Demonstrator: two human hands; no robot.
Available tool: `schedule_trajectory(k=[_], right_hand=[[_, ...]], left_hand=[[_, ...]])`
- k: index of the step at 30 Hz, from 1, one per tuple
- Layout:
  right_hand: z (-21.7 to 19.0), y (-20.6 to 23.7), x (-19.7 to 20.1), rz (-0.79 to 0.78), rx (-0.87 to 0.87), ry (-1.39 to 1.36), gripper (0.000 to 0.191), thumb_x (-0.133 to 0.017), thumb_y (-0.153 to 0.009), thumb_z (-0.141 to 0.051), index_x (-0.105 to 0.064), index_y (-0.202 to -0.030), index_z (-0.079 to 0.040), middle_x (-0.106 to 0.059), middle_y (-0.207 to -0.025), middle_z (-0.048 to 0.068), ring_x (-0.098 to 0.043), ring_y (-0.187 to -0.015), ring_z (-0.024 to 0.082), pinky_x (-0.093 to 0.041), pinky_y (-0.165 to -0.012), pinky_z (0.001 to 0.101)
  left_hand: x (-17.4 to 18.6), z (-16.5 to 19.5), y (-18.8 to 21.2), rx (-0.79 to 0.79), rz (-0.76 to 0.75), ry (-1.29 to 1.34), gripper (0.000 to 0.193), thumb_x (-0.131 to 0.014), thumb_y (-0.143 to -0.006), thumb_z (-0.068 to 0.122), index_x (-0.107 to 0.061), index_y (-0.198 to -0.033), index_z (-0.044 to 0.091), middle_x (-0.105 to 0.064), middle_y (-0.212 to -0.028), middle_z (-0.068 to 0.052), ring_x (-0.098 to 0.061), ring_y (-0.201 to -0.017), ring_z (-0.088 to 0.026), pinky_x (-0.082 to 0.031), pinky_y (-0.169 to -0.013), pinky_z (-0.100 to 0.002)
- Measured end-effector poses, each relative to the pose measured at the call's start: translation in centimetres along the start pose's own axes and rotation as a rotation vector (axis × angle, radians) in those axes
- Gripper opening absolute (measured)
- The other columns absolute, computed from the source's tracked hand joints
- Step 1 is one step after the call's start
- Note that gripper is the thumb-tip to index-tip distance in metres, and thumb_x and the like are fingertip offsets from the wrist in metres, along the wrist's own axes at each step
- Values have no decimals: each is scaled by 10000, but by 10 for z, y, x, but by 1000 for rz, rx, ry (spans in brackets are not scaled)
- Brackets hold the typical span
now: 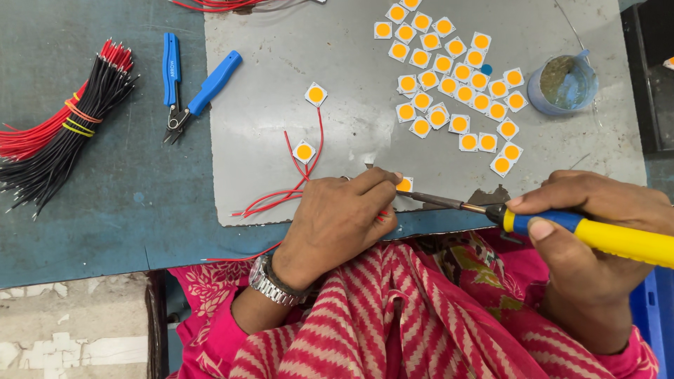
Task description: The person solders red wires to small square LED modules using a soldering iron and solder. They then strip the ends of a bundle of red wires with wire cutters and dip the stripped ends into a small container of flux.
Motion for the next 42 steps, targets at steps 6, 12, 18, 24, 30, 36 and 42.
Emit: schedule_trajectory(k=[6,12,18,24,30,36,42], right_hand=[[0,9,0,58,13,-112,195,-634,-813,-52,-673,-939,92,-657,-798,154,-610,-635,138,-468,-637,208],[31,23,12,129,-37,-238,250,-630,-840,-93,-650,-946,133,-650,-797,176,-521,-628,163,-437,-598,197],[50,20,15,241,41,-434,283,-671,-1037,-141,-612,-1106,127,-643,-1015,207,-640,-729,199,-550,-695,238],[37,-20,-22,73,234,-355,434,-614,-1124,-288,-501,-1395,32,-604,-1249,186,-734,-1008,288,-644,-832,349],[35,-46,-68,-161,157,-132,220,-491,-1147,-47,-446,-1358,-5,-641,-1436,219,-744,-1188,297,-605,-1002,345],[34,-27,-84,-188,142,4,310,-532,-1047,87,-428,-1306,-49,-660,-1427,205,-752,-1189,246,-599,-955,308],[32,-11,-82,-129,242,0,479,-677,-945,77,-379,-1294,-60,-583,-1475,230,-713,-1216,244,-564,-1016,339]], left_hand=[[1,0,-1,-7,6,7,169,-714,-848,148,-671,-985,59,-712,-1046,-22,-641,-624,-277,-488,-552,-400],[0,0,-1,-8,9,11,131,-711,-847,144,-633,-903,55,-723,-1082,-11,-640,-614,-275,-485,-537,-397],[0,-1,1,-3,22,33,128,-710,-867,139,-618,-892,53,-720,-1122,-8,-650,-644,-267,-496,-567,-392],[11,-10,6,230,297,217,196,-743,-880,89,-627,-1013,4,-657,-1113,-115,-628,-717,-235,-517,-659,-346],[20,-18,9,322,475,338,143,-673,-1012,24,-681,-1146,-23,-651,-1180,-128,-676,-874,-188,-549,-742,-315],[30,-4,10,154,553,109,134,-649,-1001,6,-662,-1135,1,-600,-1258,-165,-656,-1158,-357,-550,-949,-410],[17,-2,7,75,167,264,309,-683,-971,37,-688,-1280,41,-674,-1049,-139,-688,-911,-288,-553,-783,-378]])
Point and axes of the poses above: each hand's wrist, its own y-axis away from the middle knuckle, its own x-axis out of the back of the hand, z = x × y, the point moved 4 cm from there along -y, towards the middle knuckle
